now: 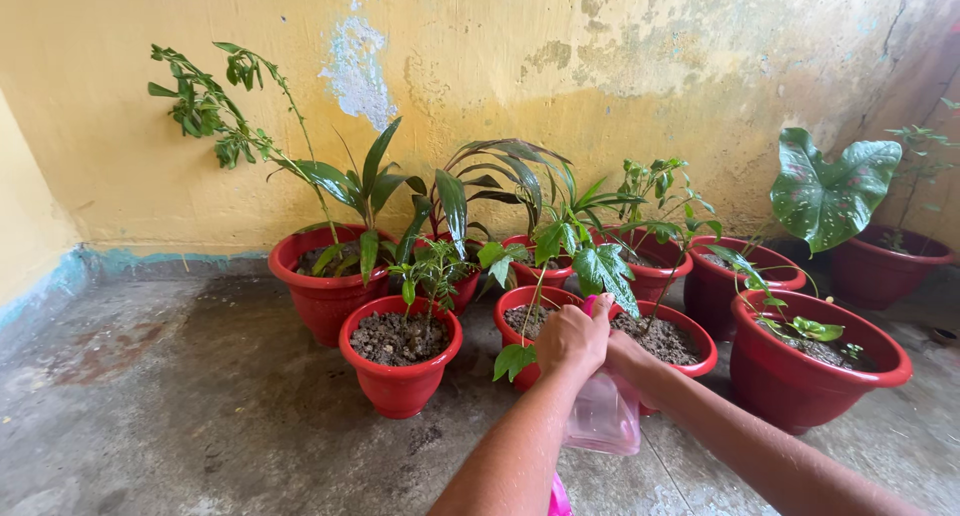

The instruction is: The person uses a spray bottle to water a collection of potted plants by hand. The person holds the bottle and repeatedly pulls the trigger to spray water onto the leaves and soil of different plants in red pots.

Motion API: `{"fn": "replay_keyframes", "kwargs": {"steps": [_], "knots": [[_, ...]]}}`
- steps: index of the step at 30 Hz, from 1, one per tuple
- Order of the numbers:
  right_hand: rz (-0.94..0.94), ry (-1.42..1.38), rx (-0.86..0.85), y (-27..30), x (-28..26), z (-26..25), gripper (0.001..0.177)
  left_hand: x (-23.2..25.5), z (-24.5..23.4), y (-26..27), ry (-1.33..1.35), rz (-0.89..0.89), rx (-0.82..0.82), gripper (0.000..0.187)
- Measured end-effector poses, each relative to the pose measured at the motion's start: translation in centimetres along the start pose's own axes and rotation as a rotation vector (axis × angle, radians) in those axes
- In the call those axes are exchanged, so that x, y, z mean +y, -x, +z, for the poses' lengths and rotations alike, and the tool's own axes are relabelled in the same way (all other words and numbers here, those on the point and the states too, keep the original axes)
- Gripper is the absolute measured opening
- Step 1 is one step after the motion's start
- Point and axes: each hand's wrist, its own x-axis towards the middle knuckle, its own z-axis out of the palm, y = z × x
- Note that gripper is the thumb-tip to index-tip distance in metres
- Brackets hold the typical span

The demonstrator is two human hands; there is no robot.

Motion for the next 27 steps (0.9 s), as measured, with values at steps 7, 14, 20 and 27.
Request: {"fn": "replay_keyframes", "kwargs": {"steps": [7,14,20,27], "knots": [[-0.110,0.104,0.002,0.2,1.5,-0.3,0.048,-0.3,0.6,0.9,-0.074,0.039,-0.088,0.072],[-0.173,0.359,0.075,-2.1,3.1,-2.0,0.056,-0.5,0.1,1.0,-0.105,0.181,-0.024,0.068],[-0.211,0.434,0.278,0.0,1.0,0.1,0.059,-0.7,-1.2,1.5,-0.093,0.195,-0.028,0.071],[-0.103,0.206,0.153,4.7,-1.2,6.2,0.055,-4.3,-5.1,2.1,-0.179,0.244,-0.114,0.073]]}}
